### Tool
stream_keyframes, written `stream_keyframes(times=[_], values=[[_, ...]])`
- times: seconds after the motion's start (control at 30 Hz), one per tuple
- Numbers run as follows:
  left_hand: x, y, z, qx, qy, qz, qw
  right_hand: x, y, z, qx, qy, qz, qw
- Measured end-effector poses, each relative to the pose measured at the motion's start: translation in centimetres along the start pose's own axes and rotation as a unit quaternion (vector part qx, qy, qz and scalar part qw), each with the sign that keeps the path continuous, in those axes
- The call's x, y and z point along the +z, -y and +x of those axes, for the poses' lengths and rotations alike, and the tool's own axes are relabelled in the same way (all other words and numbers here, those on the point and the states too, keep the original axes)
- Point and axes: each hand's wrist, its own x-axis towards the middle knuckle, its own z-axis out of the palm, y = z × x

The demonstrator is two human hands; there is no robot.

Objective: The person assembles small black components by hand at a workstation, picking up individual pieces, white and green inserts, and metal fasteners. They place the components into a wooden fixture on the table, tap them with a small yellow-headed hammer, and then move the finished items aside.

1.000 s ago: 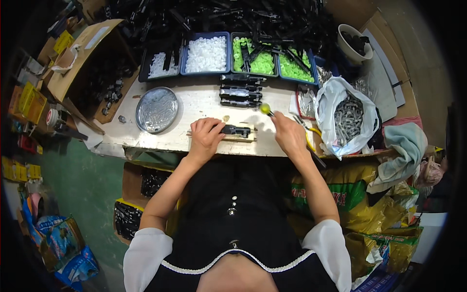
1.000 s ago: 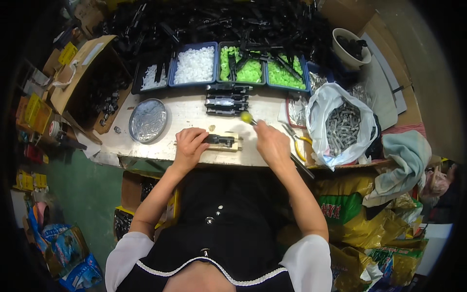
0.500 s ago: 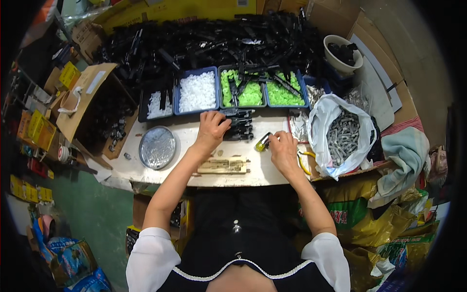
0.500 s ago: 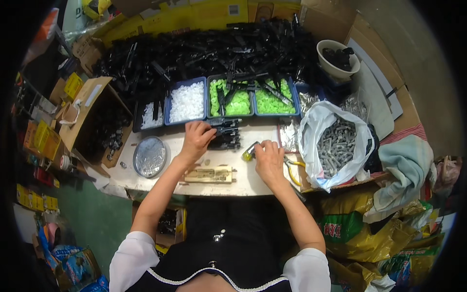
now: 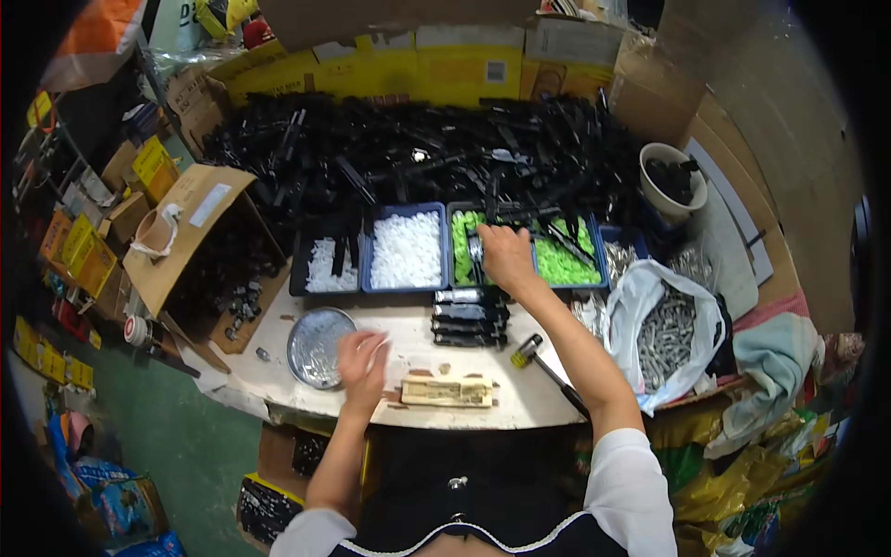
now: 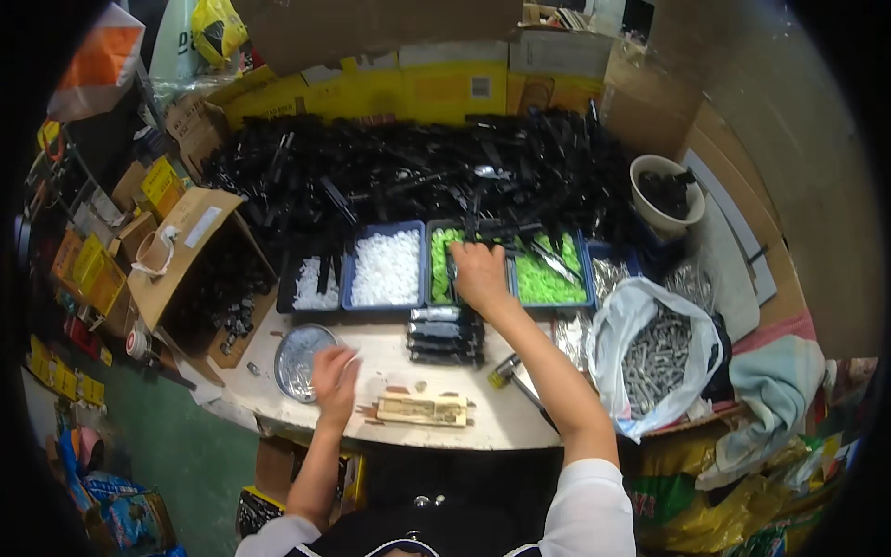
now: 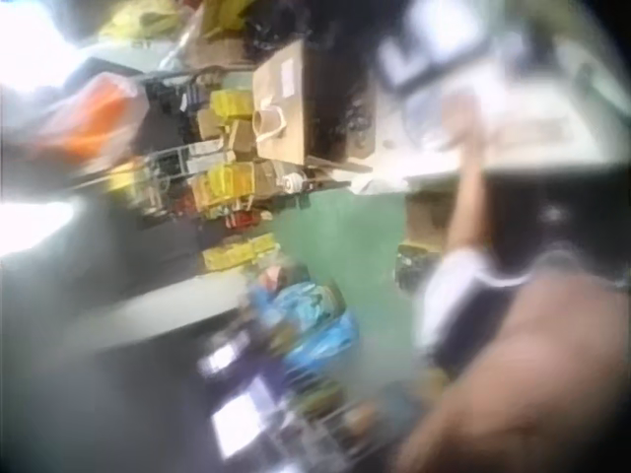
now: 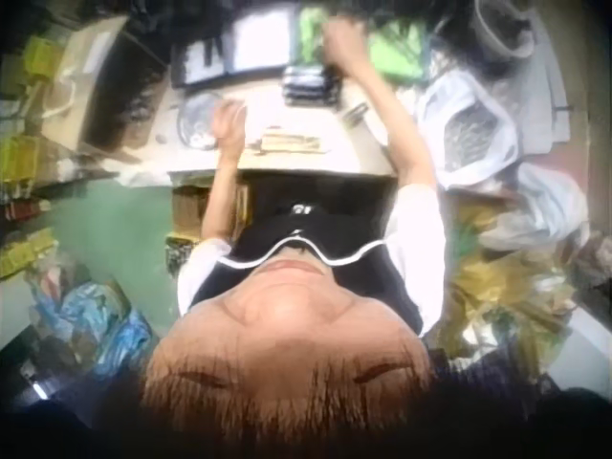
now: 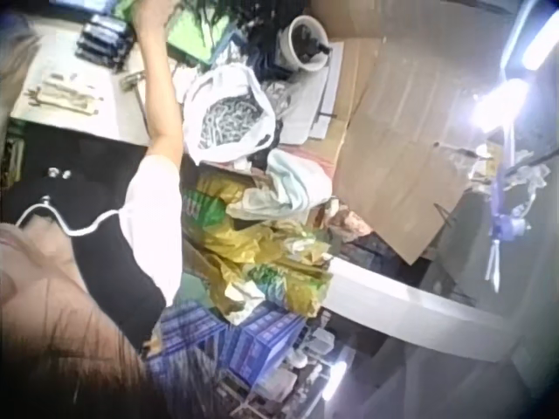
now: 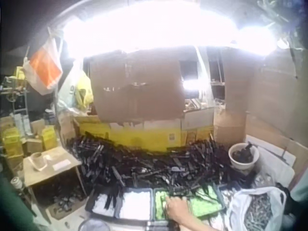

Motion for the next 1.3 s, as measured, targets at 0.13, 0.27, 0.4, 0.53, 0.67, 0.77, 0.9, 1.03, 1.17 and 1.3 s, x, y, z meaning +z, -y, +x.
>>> stream_keyframes(times=[0.13, 0.27, 0.4, 0.53, 0.67, 0.77, 0.9, 1.03, 1.17, 1.3], values=[[-6.1, 3.6, -4.8, -0.176, -0.101, 0.048, 0.978, 3.8, 2.8, 8.6, 0.038, 0.016, 0.091, 0.995], [-9.0, 5.9, -7.5, -0.259, -0.151, 0.075, 0.951, 7.2, 6.1, 14.9, 0.190, -0.029, 0.243, 0.951], [-9.1, 6.2, -7.6, -0.274, -0.141, 0.078, 0.948, 7.7, 5.8, 17.7, 0.230, -0.022, 0.243, 0.942], [-8.9, 6.1, -6.8, -0.263, -0.135, 0.060, 0.954, 7.7, 0.0, 17.8, 0.235, -0.151, 0.408, 0.869], [-9.4, 5.3, -7.0, -0.268, -0.138, 0.060, 0.952, 3.6, -2.5, 14.8, 0.312, -0.100, 0.626, 0.708], [-9.4, 3.8, -6.5, -0.261, -0.139, 0.047, 0.954, 0.3, -2.6, 11.7, 0.281, -0.105, 0.668, 0.681], [-6.7, 1.6, -5.0, -0.272, -0.146, -0.082, 0.948, -3.3, -0.2, 6.6, 0.255, -0.030, 0.728, 0.636], [-2.9, -1.9, -2.5, -0.164, 0.021, -0.123, 0.979, -6.0, 2.4, -1.2, 0.213, 0.122, 0.752, 0.612], [0.0, -3.4, -2.6, -0.011, 0.150, -0.045, 0.988, -7.5, 5.9, -9.2, 0.136, 0.229, 0.633, 0.727], [1.7, -1.9, -6.5, 0.114, 0.237, 0.055, 0.963, -5.6, 7.7, -16.1, -0.036, 0.167, 0.403, 0.899]])
